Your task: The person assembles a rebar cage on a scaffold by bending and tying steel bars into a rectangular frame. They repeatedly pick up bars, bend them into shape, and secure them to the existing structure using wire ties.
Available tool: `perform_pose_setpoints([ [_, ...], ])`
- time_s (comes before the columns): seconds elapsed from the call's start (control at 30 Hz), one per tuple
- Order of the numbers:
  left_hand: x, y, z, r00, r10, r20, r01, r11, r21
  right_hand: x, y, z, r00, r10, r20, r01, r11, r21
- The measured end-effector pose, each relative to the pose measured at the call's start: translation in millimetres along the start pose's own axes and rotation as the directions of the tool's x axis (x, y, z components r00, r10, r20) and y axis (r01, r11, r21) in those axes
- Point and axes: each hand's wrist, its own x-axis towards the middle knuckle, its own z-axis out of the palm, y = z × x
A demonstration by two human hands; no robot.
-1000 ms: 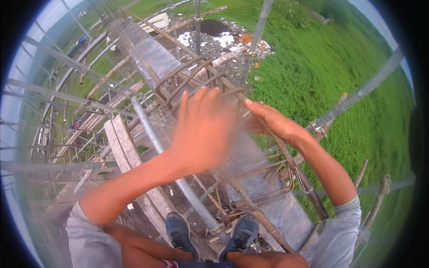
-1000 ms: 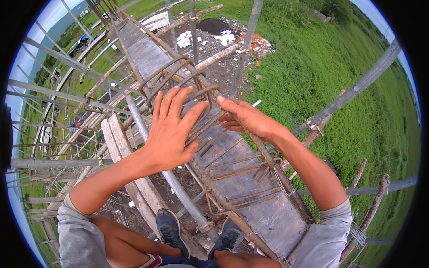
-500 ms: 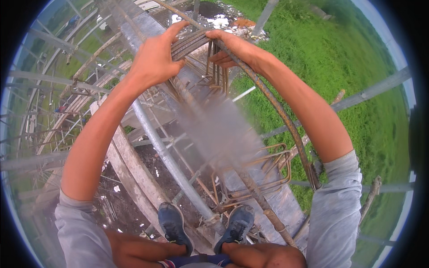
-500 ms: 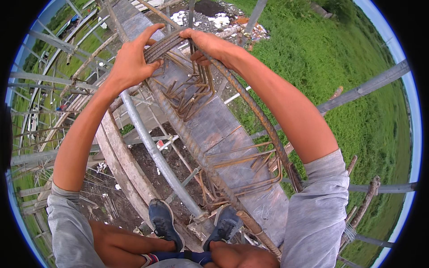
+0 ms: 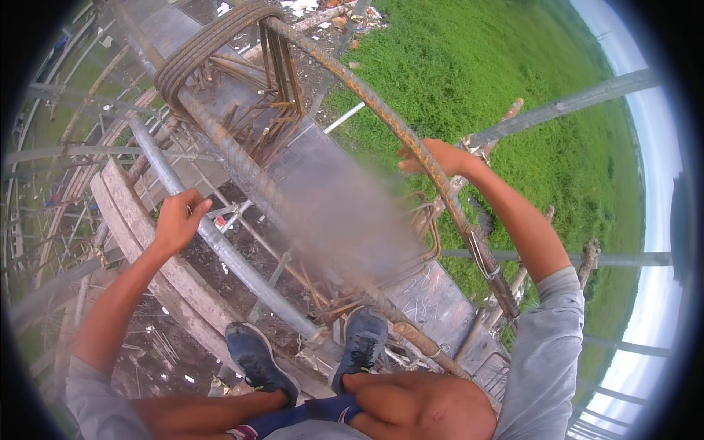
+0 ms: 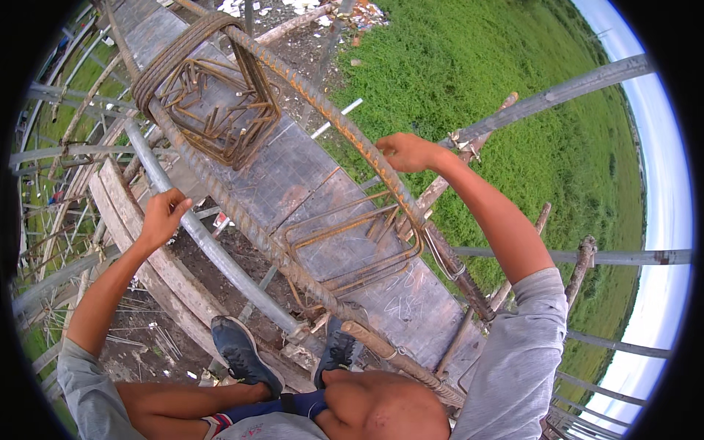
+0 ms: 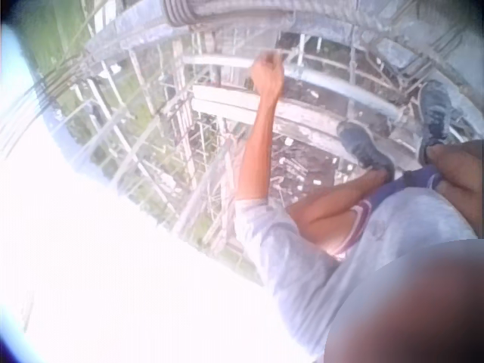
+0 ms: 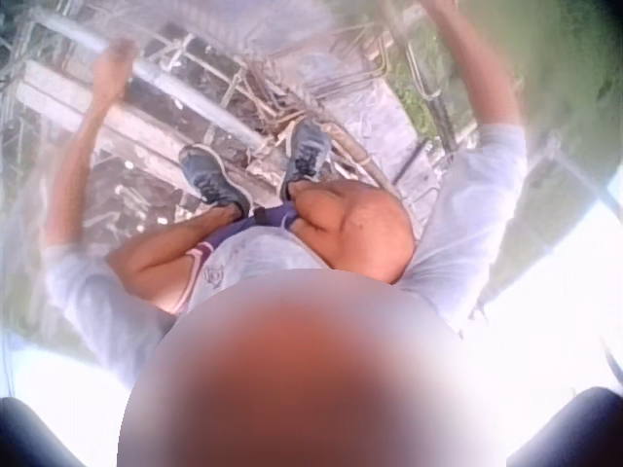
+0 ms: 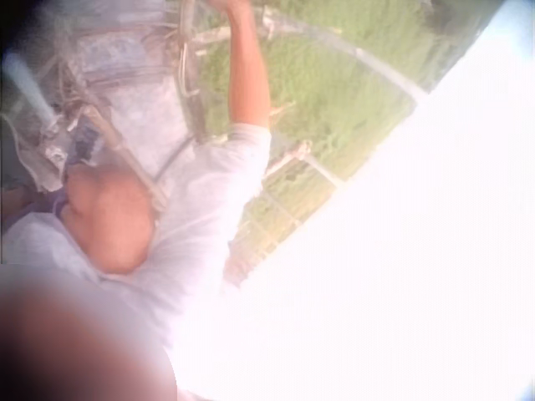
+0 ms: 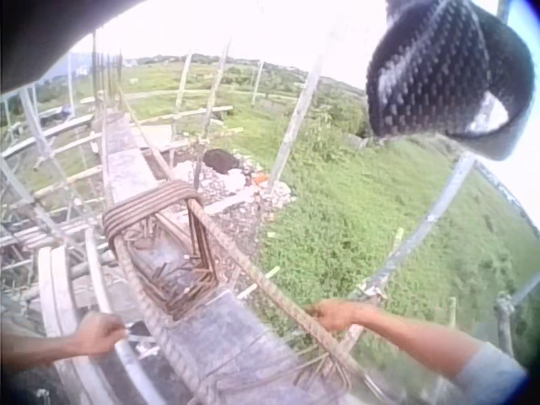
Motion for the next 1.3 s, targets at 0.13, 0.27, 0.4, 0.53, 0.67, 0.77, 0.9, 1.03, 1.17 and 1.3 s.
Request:
perform_pose_setpoints([
  [0.13, -60, 45, 136, 0.941, 0.143, 0.306, -0.143, 0.989, -0.022, -40, 82, 109, 0.99, 0.086, -0.115, -0.101, 0.987, -0.128],
  [0.27, -74, 114, 221, 0.997, 0.073, -0.004, -0.072, 0.987, -0.141, -56, 105, 144, 0.938, 0.149, -0.312, -0.132, 0.988, 0.075],
  [0.4, -82, 128, 253, 0.989, -0.079, -0.129, 0.036, 0.952, -0.305, -70, 104, 137, 0.901, 0.209, -0.381, -0.175, 0.977, 0.124],
  [0.53, -93, 120, 276, 0.955, 0.034, -0.295, -0.112, 0.962, -0.251, -64, 119, 151, 0.865, 0.309, -0.395, -0.094, 0.873, 0.478],
  [0.67, -94, 131, 290, 0.969, -0.139, -0.202, -0.006, 0.812, -0.583, -37, 156, 190, 0.937, 0.341, -0.077, -0.193, 0.688, 0.699],
  [0.77, -90, 146, 288, 0.951, -0.309, -0.032, 0.156, 0.565, -0.81, -32, 178, 213, 0.921, 0.354, -0.164, -0.114, 0.644, 0.756],
  [0.9, -82, 152, 284, 0.864, -0.384, 0.325, 0.38, 0.074, -0.922, -49, 179, 216, 0.864, 0.495, -0.094, -0.23, 0.554, 0.8],
  [1.03, -70, 135, 299, 0.845, -0.368, 0.388, 0.438, 0.062, -0.897, -70, 155, 212, 0.866, 0.492, -0.09, -0.172, 0.463, 0.869],
  [1.17, -47, 117, 316, 0.851, -0.393, 0.349, 0.494, 0.371, -0.786, -81, 138, 215, 0.872, 0.449, -0.195, -0.081, 0.525, 0.847],
  [1.3, -37, 116, 298, 0.859, -0.259, 0.442, 0.507, 0.303, -0.807, -92, 135, 211, 0.893, 0.388, -0.228, -0.02, 0.541, 0.841],
])
